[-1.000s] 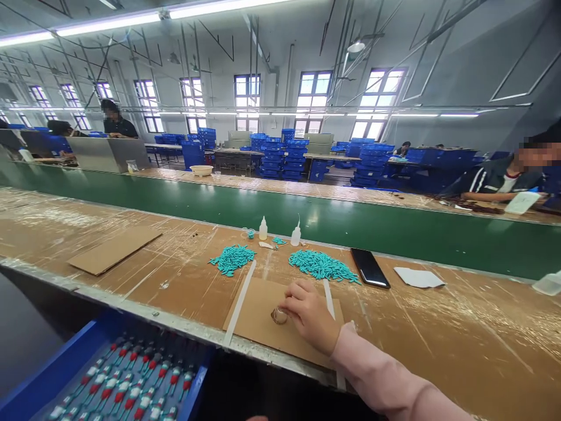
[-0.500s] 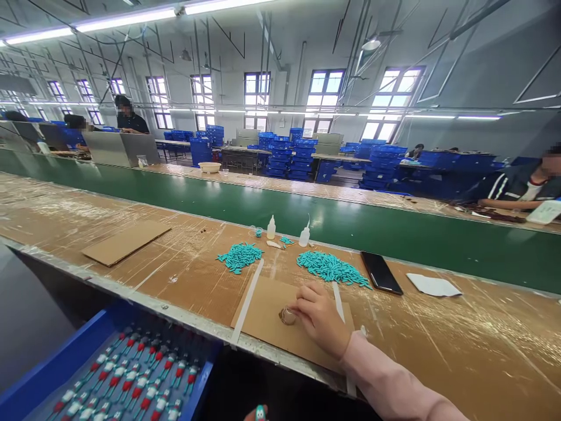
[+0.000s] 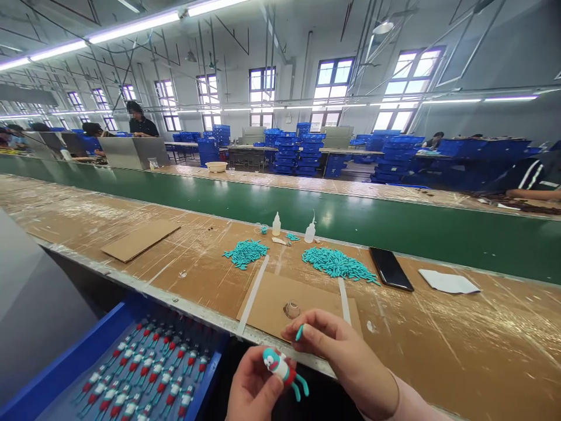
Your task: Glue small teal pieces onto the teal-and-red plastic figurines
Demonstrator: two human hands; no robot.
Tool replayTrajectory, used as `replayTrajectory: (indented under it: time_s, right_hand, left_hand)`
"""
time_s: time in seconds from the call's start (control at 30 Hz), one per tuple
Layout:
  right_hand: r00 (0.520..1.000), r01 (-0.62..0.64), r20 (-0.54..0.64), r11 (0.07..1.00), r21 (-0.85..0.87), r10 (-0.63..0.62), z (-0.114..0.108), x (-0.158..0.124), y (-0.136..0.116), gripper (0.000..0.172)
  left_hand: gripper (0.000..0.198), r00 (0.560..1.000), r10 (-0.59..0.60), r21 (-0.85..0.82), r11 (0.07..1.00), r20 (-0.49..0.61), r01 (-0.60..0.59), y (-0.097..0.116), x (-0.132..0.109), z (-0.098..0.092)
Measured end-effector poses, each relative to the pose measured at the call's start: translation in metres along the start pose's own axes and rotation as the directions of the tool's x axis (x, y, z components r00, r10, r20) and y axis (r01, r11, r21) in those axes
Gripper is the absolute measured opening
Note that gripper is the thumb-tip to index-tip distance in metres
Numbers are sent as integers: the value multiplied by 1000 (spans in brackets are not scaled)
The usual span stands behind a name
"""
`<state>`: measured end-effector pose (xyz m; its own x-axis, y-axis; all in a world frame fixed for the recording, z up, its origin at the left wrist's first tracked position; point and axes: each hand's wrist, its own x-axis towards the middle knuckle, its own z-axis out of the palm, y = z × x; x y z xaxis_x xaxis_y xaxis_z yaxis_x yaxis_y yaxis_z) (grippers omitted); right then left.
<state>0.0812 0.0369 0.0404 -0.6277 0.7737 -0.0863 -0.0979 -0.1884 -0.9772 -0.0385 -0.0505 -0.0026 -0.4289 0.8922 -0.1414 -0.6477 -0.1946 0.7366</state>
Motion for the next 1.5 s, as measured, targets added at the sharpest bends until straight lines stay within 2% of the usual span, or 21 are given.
replayTrajectory:
  time_s: [0.1, 0.2, 0.37, 0.67, 0.87, 1.17, 1.27, 1.3, 1.37, 1.43, 1.5]
  right_hand:
    - [999, -14, 45, 995, 94, 10, 6, -11, -4, 41]
    - [998, -9, 68, 989, 149, -1, 7, -16, -6, 38]
    - [998, 23, 48, 992, 126, -29, 4, -20, -10, 36]
    - [998, 67, 9, 998, 20, -67, 3, -25, -11, 37]
    - [993, 119, 34, 984, -135, -116, 4, -26, -9, 37]
    - [998, 31, 51, 992, -122, -25, 5, -24, -9, 48]
    - [998, 61, 6, 995, -77, -60, 3, -24, -15, 49]
    - [995, 99, -15, 986, -134, -102, 2, -25, -16, 48]
    - [980, 182, -11, 913, -366, -199, 0, -25, -18, 47]
    - [961, 247, 48, 773, -584, -271, 0, -24, -18, 48]
    - [942, 301, 109, 653, -695, -318, 1, -22, -17, 47]
  left_hand:
    - [33, 997, 7, 16, 1000, 78, -8, 6, -1, 8]
    - [33, 994, 14, 50, 999, 106, -20, 6, -3, 10]
    - [30, 987, 34, 75, 996, 155, -46, 6, -3, 14]
    - [30, 985, 46, 99, 993, 165, -63, 5, -4, 18]
    - [31, 993, 61, 104, 992, 101, -71, 4, -5, 18]
    - [31, 993, 79, 102, 991, 93, -88, 4, -3, 16]
    - [31, 992, 60, 107, 992, 107, -72, 3, -1, 16]
    - [31, 993, 47, 112, 992, 107, -58, 3, -1, 16]
    - [31, 993, 30, 107, 993, 116, -42, 2, 0, 15]
    - [30, 990, 28, 87, 995, 141, -41, 1, 1, 14]
    - [30, 987, 24, 64, 997, 161, -35, 0, 2, 11]
